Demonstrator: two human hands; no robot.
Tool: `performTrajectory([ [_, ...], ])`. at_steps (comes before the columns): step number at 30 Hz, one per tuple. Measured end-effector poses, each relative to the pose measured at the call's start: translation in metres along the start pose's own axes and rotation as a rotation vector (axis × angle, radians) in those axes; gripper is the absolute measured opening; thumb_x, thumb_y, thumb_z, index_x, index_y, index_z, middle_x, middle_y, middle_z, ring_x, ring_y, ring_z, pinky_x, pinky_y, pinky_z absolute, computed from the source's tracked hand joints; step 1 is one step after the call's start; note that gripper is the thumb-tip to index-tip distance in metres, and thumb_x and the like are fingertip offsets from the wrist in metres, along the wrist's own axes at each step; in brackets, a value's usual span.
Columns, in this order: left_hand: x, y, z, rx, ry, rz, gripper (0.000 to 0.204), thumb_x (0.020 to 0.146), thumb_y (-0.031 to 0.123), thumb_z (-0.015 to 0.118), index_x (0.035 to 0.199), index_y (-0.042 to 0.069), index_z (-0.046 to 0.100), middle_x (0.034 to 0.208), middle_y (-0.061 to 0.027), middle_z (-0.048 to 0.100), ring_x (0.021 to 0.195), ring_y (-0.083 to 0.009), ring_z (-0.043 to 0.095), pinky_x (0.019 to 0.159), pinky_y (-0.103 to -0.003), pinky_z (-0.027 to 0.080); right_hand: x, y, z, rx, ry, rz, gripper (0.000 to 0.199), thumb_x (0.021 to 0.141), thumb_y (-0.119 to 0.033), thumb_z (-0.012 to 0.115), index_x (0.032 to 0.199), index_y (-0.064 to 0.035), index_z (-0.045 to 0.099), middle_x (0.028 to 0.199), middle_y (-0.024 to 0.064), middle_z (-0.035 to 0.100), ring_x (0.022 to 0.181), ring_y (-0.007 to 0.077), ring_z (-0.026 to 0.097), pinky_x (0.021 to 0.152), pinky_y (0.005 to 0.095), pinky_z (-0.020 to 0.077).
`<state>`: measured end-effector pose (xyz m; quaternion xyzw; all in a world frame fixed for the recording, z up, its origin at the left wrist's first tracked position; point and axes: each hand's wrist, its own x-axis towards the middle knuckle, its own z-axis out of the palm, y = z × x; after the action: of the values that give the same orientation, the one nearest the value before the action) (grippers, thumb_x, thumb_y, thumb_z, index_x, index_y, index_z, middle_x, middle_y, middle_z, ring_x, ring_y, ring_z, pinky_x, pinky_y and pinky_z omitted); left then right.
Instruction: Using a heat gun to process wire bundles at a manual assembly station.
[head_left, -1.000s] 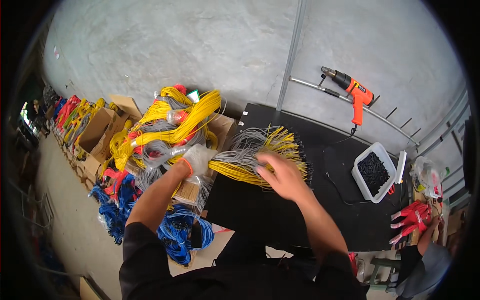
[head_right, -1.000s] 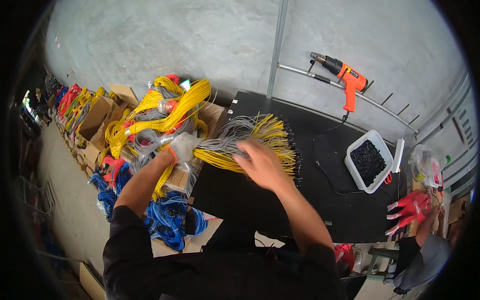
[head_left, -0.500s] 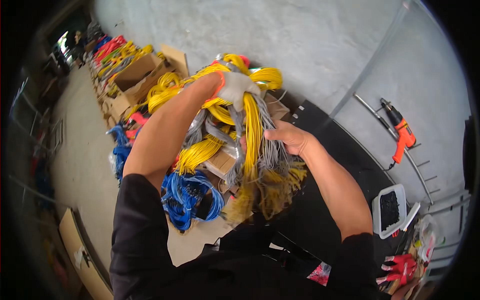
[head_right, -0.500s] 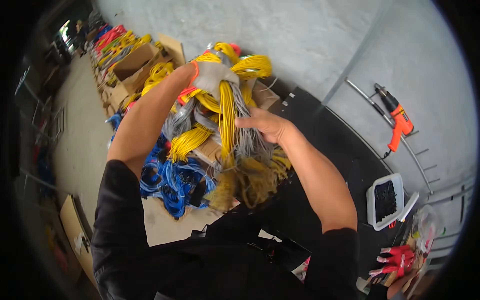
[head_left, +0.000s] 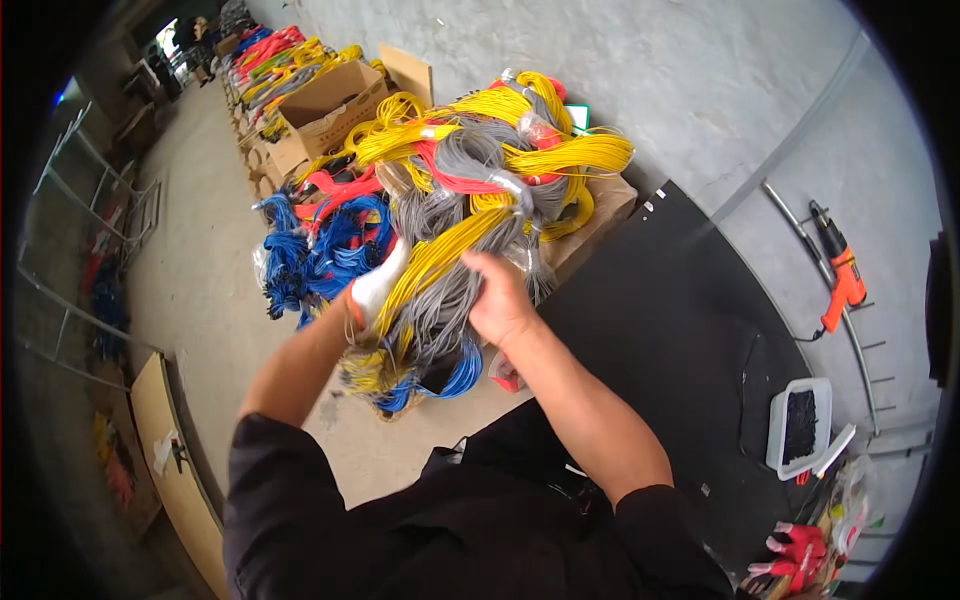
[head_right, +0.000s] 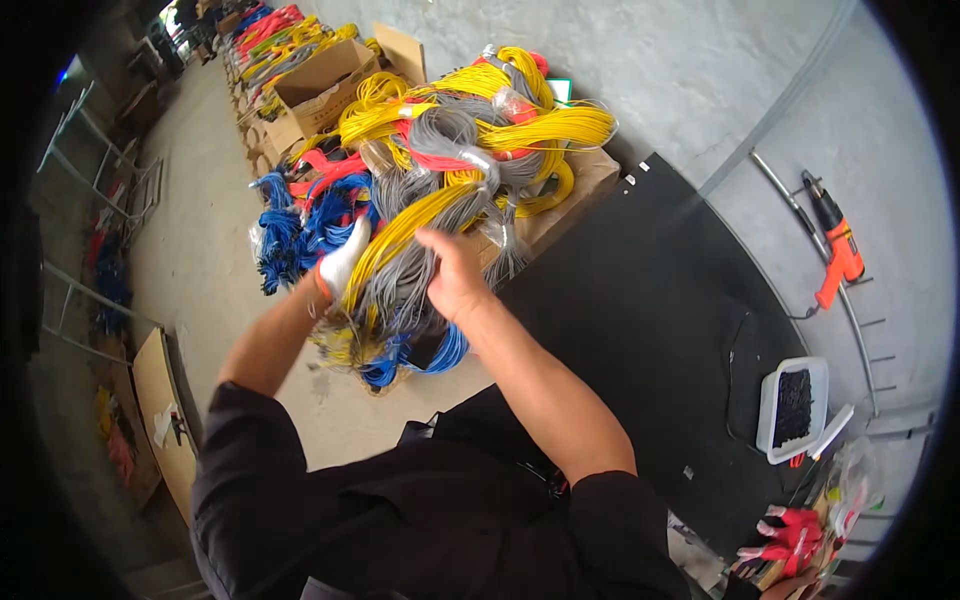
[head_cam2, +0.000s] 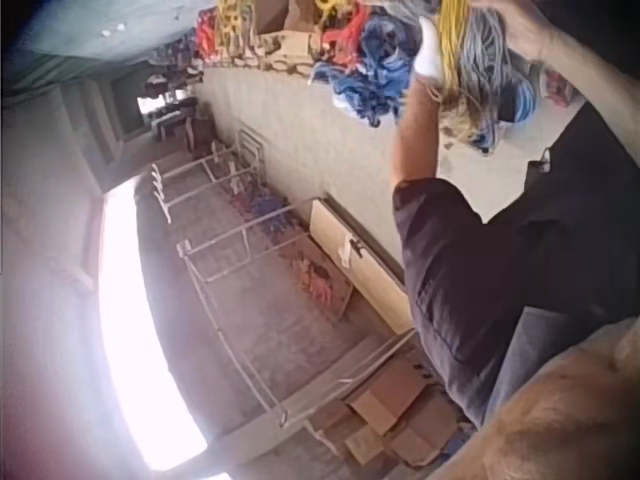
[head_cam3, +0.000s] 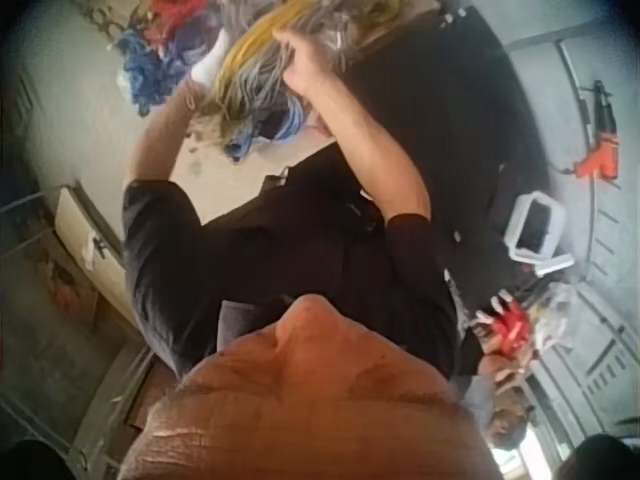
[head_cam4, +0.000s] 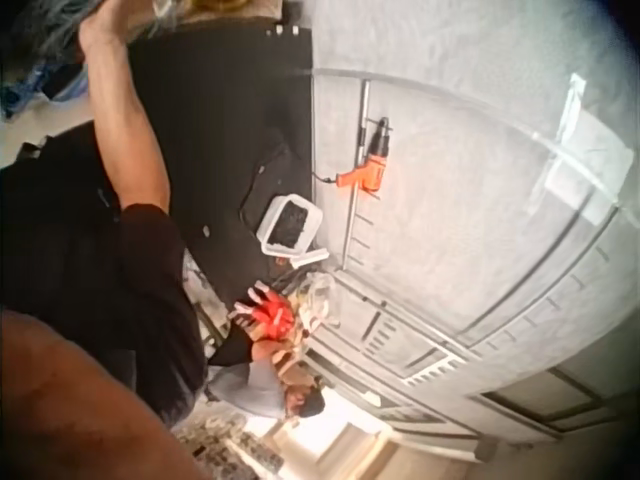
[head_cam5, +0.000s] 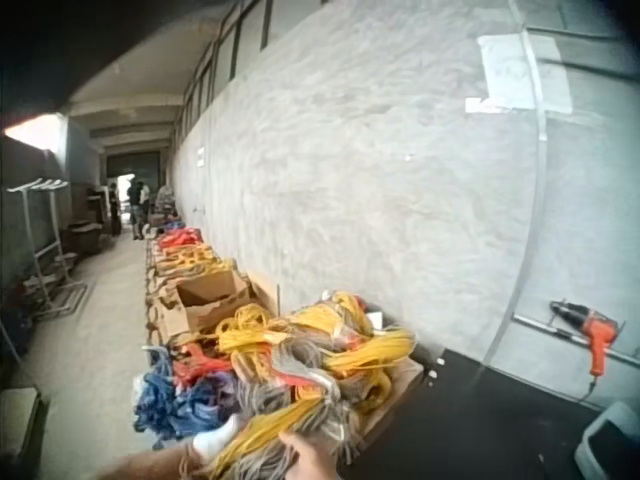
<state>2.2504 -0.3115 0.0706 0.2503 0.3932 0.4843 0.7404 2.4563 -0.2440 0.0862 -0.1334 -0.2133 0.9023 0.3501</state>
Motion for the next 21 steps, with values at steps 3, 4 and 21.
performTrajectory([
  [3, -0.005, -0.086, -0.1, -0.013, -0.13, 0.024, 0.07, 0.106, 0.048, 0.059, 0.16, 0.006, 0.045, 0.158, -0.0145, 0.054, 0.146, -0.029, 0.052, 0.125, -0.045, 0.038, -0.004, 0.048, -0.017, -0.024, 0.1, 0.007, 0.032, 0.092, -0.01, 0.07, 0.124, -0.0016, 0.068, 0.117, 0.0096, 0.074, 0.107, 0.0242, 0.072, 0.101, 0.0431, 0.0577],
  [4, -0.004, -0.102, -0.113, 0.029, -0.155, -0.037, 0.069, 0.102, 0.042, 0.069, 0.157, 0.005, 0.048, 0.154, -0.0153, 0.058, 0.141, -0.0307, 0.057, 0.122, -0.047, 0.043, -0.005, 0.057, -0.022, -0.111, 0.082, -0.005, 0.037, 0.093, -0.011, 0.07, 0.129, -0.0004, 0.064, 0.119, 0.0094, 0.073, 0.107, 0.0222, 0.07, 0.099, 0.0401, 0.0564],
  [21, 0.004, -0.081, -0.072, 0.066, -0.105, -0.254, 0.071, 0.09, 0.02, 0.078, 0.154, 0.0, 0.052, 0.141, -0.0125, 0.068, 0.122, -0.0239, 0.069, 0.108, -0.04, 0.053, -0.076, 0.102, -0.201, -1.304, 0.466, 0.024, 0.06, 0.101, -0.014, 0.062, 0.156, 0.0003, 0.045, 0.156, 0.0234, 0.051, 0.14, 0.0309, 0.055, 0.116, 0.0397, 0.0442],
])
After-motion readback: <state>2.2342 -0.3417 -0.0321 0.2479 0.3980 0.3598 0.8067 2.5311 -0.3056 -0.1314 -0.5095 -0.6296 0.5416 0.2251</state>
